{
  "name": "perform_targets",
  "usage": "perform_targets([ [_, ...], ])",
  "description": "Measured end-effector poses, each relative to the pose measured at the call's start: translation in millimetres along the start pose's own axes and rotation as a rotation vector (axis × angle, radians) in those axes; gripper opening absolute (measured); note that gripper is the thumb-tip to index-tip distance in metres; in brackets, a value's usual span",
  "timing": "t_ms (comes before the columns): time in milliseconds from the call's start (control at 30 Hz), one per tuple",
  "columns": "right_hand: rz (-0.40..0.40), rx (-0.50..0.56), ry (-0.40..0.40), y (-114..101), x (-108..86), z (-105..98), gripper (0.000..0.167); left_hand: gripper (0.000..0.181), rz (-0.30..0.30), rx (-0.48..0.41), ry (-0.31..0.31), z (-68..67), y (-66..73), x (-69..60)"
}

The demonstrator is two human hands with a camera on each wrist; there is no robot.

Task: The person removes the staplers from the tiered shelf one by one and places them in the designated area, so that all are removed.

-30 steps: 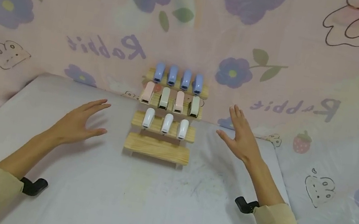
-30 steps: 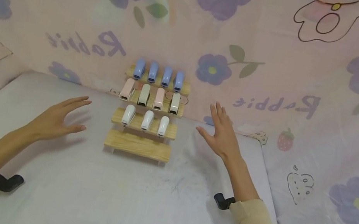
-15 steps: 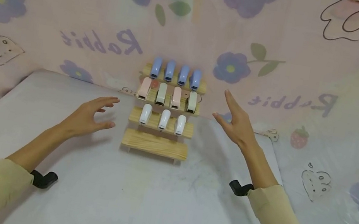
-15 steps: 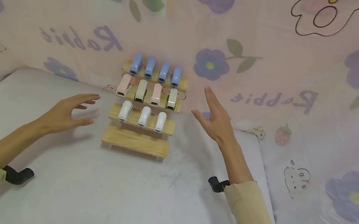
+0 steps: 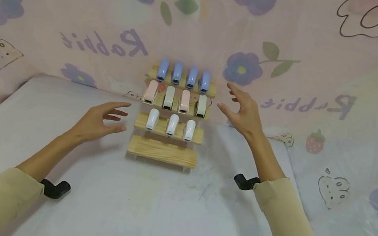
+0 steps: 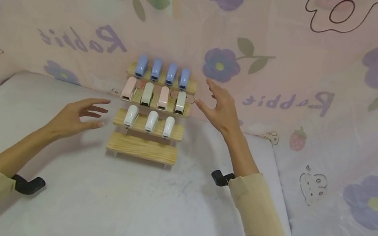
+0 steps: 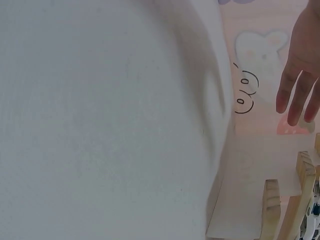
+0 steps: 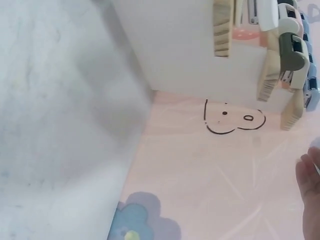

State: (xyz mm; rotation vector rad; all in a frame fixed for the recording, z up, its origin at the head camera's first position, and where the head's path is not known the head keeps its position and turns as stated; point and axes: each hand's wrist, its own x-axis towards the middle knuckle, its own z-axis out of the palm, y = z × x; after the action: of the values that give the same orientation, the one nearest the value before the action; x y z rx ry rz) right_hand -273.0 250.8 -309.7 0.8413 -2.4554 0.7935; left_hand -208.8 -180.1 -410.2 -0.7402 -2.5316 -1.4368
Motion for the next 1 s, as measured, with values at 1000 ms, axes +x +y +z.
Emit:
perform_targets([
  [1000,0.27,0.358,-0.089,-17.7,54.7,27.6,0.064,0.061,-0.155,-0.328,-0.093,29.2,6.2,25.8],
])
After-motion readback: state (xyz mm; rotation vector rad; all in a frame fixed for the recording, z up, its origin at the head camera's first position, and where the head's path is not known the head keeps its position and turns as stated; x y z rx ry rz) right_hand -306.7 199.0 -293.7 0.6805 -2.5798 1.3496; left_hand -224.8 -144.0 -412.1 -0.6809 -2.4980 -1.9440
